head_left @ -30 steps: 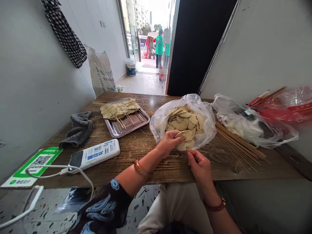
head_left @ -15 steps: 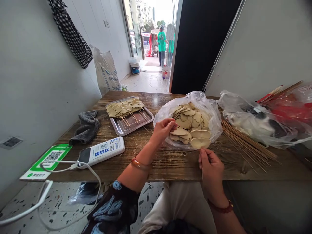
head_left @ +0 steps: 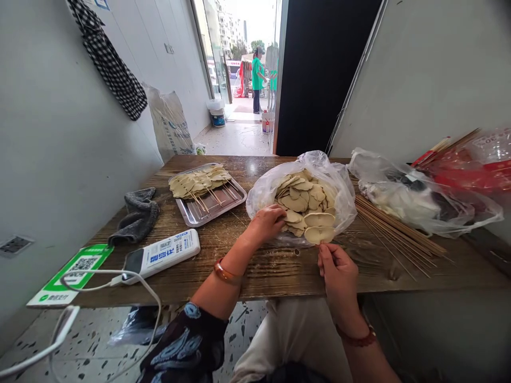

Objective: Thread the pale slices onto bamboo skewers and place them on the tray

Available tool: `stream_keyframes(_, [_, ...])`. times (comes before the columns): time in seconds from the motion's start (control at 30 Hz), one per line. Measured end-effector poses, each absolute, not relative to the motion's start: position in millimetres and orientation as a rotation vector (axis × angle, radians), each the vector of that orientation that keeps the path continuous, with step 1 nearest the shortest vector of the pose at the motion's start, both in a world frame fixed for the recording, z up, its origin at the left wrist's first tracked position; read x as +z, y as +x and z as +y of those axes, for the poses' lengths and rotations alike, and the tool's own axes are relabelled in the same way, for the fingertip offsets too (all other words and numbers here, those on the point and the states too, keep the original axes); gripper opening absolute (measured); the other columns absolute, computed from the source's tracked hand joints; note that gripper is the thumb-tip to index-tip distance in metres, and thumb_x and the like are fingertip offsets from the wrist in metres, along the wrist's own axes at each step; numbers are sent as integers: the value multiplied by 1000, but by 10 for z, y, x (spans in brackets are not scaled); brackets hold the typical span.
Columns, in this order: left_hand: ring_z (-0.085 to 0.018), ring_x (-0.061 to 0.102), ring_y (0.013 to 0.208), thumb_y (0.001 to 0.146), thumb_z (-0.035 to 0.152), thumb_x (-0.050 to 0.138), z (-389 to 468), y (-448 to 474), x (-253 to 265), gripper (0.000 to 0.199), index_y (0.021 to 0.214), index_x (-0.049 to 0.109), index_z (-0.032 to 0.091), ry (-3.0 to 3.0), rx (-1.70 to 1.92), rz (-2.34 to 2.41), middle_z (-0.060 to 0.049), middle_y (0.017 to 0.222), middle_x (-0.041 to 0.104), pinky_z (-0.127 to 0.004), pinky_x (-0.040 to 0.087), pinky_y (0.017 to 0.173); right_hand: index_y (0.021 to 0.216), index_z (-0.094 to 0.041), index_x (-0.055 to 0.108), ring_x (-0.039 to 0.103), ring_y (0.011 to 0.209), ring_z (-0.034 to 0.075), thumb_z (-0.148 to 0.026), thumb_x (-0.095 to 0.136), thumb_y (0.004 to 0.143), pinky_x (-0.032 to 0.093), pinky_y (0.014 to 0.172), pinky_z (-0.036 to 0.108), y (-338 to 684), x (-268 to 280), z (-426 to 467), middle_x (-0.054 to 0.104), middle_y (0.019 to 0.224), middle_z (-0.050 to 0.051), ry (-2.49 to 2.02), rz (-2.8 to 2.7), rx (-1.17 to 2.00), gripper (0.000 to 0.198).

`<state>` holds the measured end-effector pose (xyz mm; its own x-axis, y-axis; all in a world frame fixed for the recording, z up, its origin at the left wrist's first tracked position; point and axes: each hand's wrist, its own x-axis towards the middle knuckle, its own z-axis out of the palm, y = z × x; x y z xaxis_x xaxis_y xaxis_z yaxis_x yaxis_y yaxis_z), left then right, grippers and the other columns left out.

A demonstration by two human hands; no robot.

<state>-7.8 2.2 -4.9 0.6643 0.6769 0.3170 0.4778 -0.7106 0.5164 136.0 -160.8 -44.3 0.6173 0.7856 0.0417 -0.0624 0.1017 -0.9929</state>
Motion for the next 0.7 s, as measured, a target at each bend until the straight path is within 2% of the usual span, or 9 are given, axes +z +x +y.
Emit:
stream_keyframes(0.1, [-18, 63, 90, 79, 11, 53, 75, -78, -95, 19, 86, 70, 18, 2397, 761, 901, -6, 94, 71, -29, 47, 83, 84, -16, 66, 40, 44, 7, -47, 63, 84, 33, 40, 19, 1364, -453, -1604, 49, 56, -5, -1354, -710, 696, 31])
stream_keyframes(0.27, [-16, 61, 76, 78, 19, 59, 112, -73, -110, 14, 82, 72, 15, 2086, 902, 970, -5, 84, 71, -26, 45, 70, 84, -16, 66, 41, 44, 8, -50, 62, 83, 33, 40, 20, 1379, -479, -1601, 49, 55, -5, -1410, -768, 674, 34])
stream_keyframes(0.47, [-9, 46, 54, 72, 37, 66, 83, -122, -13, 26, 78, 68, 11, 1468, 1031, 810, 1, 61, 57, -21, 38, 52, 83, -16, 65, 41, 41, 8, -50, 58, 85, 31, 40, 19, 1406, -464, -1608, 48, 54, -5, -1467, -968, 756, 34])
stream_keyframes(0.7, [-5, 40, 50, 64, 35, 76, 101, -177, 24, 32, 85, 71, 11, 1233, 1086, 775, 2, 59, 56, -19, 27, 46, 78, -17, 64, 41, 47, 9, -46, 54, 89, 31, 43, 20, 1423, -419, -1594, 47, 55, -4, -1487, -1197, 755, 33])
